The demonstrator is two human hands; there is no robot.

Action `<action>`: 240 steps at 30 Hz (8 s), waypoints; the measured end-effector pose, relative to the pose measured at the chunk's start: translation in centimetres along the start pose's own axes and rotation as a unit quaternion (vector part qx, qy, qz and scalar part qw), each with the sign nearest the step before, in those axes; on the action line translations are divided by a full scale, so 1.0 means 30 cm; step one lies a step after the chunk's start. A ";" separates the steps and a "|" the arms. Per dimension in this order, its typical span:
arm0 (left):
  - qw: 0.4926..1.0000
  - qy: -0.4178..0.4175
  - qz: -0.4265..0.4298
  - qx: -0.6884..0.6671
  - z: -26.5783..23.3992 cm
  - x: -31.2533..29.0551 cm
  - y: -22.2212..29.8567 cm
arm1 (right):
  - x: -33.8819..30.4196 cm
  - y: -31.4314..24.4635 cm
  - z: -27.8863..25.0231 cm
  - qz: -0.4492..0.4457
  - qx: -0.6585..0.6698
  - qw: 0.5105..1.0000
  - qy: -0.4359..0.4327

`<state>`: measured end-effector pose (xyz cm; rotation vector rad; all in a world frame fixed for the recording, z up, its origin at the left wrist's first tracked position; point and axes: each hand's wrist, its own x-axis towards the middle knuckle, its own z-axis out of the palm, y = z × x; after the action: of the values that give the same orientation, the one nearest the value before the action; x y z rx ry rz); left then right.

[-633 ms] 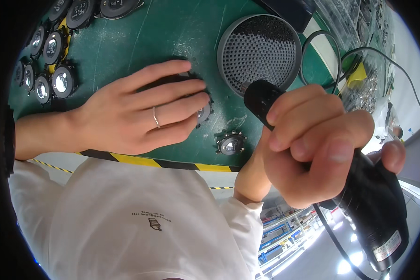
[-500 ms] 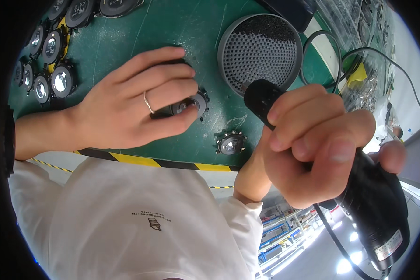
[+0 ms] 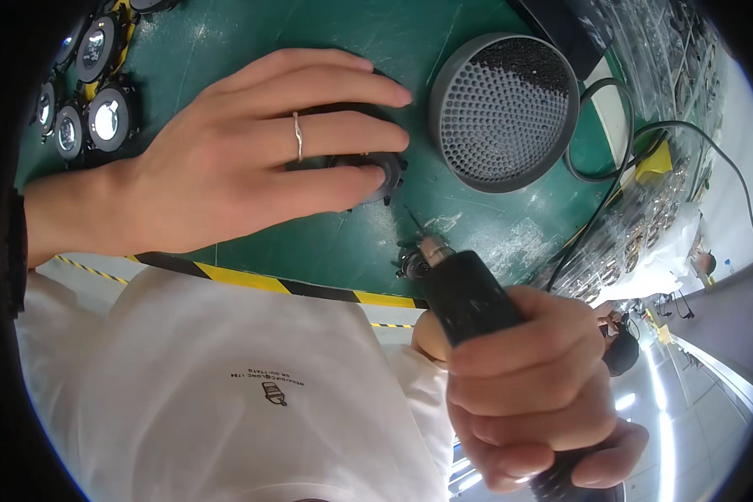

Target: Assembling small electronic components, specifically speakers, using an electric screwdriver and precise hand movements.

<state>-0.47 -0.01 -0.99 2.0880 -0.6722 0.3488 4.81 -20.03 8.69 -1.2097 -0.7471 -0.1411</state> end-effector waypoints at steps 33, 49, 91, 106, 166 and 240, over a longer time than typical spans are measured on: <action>0.997 0.058 -0.038 -0.029 0.026 -0.009 0.019 | -0.034 0.044 0.052 0.083 -0.026 0.990 -0.108; 0.998 0.011 -0.015 0.067 0.007 0.007 0.041 | 0.093 0.065 -0.062 0.057 -0.059 0.996 -0.032; 1.000 0.030 -0.004 0.005 0.028 -0.020 0.012 | -0.017 0.038 0.021 -0.009 0.007 0.999 -0.034; 0.999 0.046 -0.011 -0.018 0.022 -0.020 0.012 | -0.029 0.061 0.040 0.003 0.026 0.998 -0.064; 0.965 -0.120 0.144 0.180 0.021 0.035 0.086 | 0.108 0.082 -0.220 -0.002 0.014 1.000 -0.025; 0.998 0.000 -0.035 0.047 0.067 0.027 0.084 | 0.021 0.046 -0.047 0.079 0.009 0.982 -0.171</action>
<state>-1.28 -3.09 -0.06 2.1956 -0.5912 0.3462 6.58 -20.58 7.76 -1.2867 -0.9433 0.2113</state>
